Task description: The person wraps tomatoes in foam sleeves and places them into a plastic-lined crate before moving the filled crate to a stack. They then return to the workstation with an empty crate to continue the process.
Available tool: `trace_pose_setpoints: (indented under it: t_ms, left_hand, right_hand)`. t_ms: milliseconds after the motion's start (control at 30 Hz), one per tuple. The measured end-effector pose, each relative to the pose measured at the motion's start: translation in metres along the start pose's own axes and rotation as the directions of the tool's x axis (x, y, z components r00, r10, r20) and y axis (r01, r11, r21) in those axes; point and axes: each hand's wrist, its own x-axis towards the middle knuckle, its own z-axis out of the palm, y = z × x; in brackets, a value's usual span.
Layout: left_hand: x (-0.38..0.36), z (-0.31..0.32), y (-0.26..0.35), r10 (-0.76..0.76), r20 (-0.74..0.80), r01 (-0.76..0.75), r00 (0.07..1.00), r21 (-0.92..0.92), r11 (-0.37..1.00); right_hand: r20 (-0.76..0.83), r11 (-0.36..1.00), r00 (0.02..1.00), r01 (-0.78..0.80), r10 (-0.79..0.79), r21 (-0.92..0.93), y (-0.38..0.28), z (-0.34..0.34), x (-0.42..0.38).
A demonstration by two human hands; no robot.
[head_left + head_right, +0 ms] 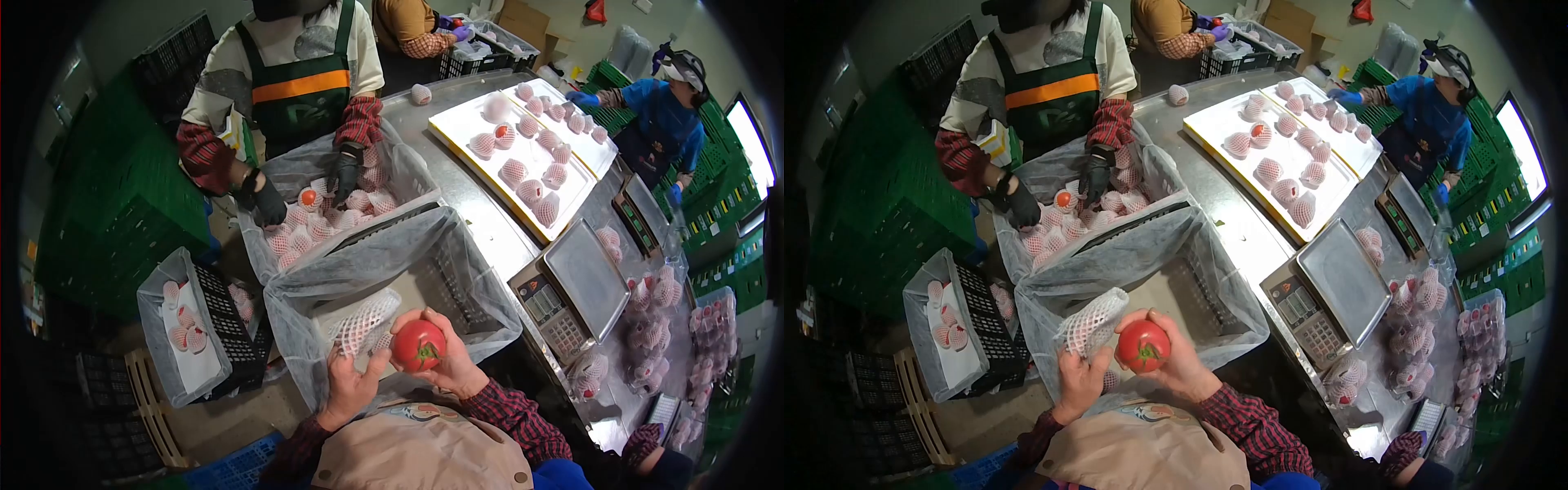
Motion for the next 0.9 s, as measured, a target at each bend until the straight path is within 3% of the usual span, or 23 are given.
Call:
trace_pose_setpoints:
  t_ms: [67, 233, 300, 333, 400, 533, 633, 700, 800, 867, 900]
  left_hand:
    - [-0.001, 0.001, 0.003, 0.012, 0.026, -0.013, 1.000, 0.036, 0.999]
    - [0.004, 0.003, 0.016, 0.041, 0.110, -0.049, 0.993, 0.076, 0.996]
    - [0.006, 0.007, 0.016, -0.001, 0.145, 0.029, 0.989, -0.192, 0.981]
    - [0.006, 0.011, 0.020, -0.004, 0.143, 0.031, 0.990, -0.191, 0.981]
    - [0.006, 0.018, 0.030, -0.220, 0.127, 0.253, 0.967, -0.568, 0.783]
    - [0.010, 0.014, 0.035, -0.305, 0.199, 0.362, 0.931, -0.601, 0.713]
    - [0.015, 0.011, 0.035, -0.273, 0.205, 0.339, 0.940, -0.474, 0.813]
    - [0.020, 0.011, 0.047, -0.415, 0.241, 0.480, 0.877, -0.470, 0.741]
    - [0.018, 0.020, 0.042, -0.426, 0.205, 0.468, 0.881, -0.500, 0.728]
    - [0.018, 0.023, 0.043, -0.430, 0.211, 0.475, 0.878, -0.504, 0.721]
    - [0.018, 0.024, 0.045, -0.434, 0.217, 0.481, 0.874, -0.506, 0.716]
  right_hand:
    - [0.094, 0.991, 0.992, 0.094, -0.085, -0.096, -0.002, -0.004, -0.003]
    - [0.117, 0.969, 0.986, 0.145, -0.123, -0.201, -0.001, -0.011, 0.000]
    - [0.150, 0.964, 0.982, 0.144, -0.112, -0.225, 0.003, -0.015, 0.000]
    - [0.105, 0.973, 0.988, 0.130, -0.112, -0.191, 0.006, -0.015, -0.001]
    - [0.061, 0.981, 0.992, 0.114, -0.106, -0.157, 0.007, -0.016, -0.003]
    - [0.104, 0.976, 0.988, 0.131, -0.114, -0.171, 0.012, -0.024, -0.002]
    - [0.108, 0.974, 0.987, 0.138, -0.120, -0.179, 0.017, -0.028, 0.000]
    - [0.082, 0.974, 0.990, 0.128, -0.115, -0.187, 0.018, -0.027, -0.002]
    - [0.055, 0.989, 0.994, 0.099, -0.093, -0.108, 0.019, -0.026, -0.004]
    - [0.253, 0.963, 0.965, 0.001, -0.072, 0.270, 0.023, -0.034, 0.003]
    - [0.250, 0.963, 0.966, 0.002, -0.072, 0.269, 0.023, -0.034, 0.002]
